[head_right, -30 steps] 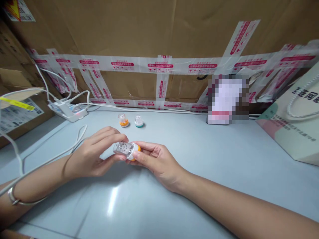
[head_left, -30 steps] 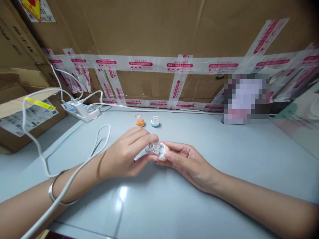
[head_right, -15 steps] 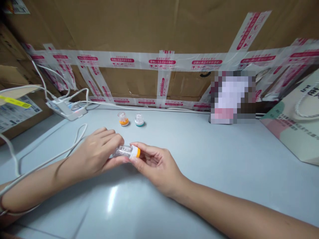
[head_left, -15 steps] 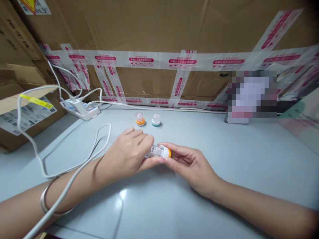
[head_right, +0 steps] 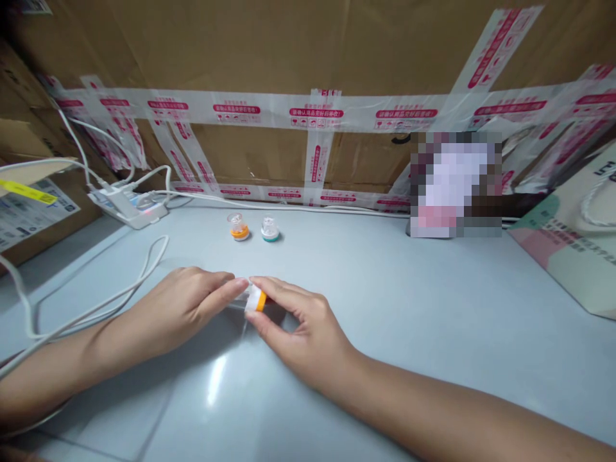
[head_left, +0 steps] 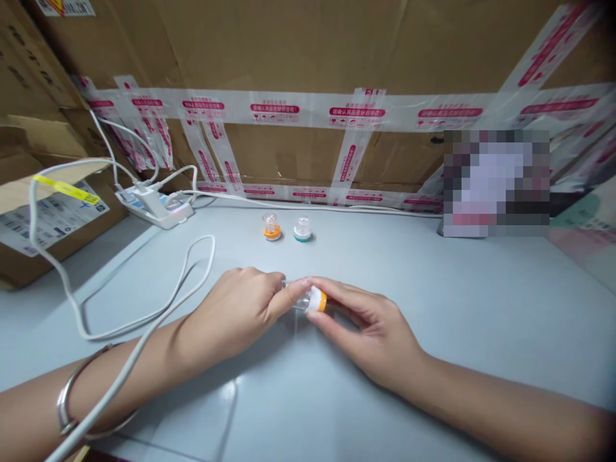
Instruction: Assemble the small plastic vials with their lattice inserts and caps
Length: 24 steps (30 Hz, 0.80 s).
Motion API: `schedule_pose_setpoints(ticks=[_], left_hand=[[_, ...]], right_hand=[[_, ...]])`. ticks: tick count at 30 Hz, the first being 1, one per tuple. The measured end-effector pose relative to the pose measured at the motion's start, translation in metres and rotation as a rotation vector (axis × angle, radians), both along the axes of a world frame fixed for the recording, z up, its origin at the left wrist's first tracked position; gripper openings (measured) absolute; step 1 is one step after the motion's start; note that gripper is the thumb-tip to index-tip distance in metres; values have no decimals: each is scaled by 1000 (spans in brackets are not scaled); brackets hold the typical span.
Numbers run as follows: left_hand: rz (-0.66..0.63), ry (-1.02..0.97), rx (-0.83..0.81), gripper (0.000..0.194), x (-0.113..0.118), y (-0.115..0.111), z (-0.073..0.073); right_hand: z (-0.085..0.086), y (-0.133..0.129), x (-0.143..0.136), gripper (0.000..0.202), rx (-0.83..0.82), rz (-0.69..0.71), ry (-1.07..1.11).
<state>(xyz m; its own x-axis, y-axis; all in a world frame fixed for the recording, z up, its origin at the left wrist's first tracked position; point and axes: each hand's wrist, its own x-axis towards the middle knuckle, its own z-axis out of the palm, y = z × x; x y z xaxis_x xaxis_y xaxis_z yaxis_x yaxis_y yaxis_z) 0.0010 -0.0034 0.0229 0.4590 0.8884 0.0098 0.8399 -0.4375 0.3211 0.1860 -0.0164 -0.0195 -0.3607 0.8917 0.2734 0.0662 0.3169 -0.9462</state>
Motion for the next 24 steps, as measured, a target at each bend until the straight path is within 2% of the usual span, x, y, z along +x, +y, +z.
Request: schedule_pose_setpoints(ticks=[3,6,9,11,17,24], left_hand=[[-113,-9,144,40,-4,1,-1],[-278,-65,217,28,-7,4,-1],[-399,-162,210,16,-8,9,4],[-453,-260,158,18,-10,12,6],[-422,-462,56,37,-16,20,2],[-294,-665,-25,31,-12,22,-4]], right_hand=[[5,4,0,33,-234,75,89],[9,11,1,33,-419,193,196],[12,15,4,34,-517,309,295],[12,16,4,33,-562,339,345],[12,17,5,31,-623,296,471],[11,21,9,18,-826,362,525]])
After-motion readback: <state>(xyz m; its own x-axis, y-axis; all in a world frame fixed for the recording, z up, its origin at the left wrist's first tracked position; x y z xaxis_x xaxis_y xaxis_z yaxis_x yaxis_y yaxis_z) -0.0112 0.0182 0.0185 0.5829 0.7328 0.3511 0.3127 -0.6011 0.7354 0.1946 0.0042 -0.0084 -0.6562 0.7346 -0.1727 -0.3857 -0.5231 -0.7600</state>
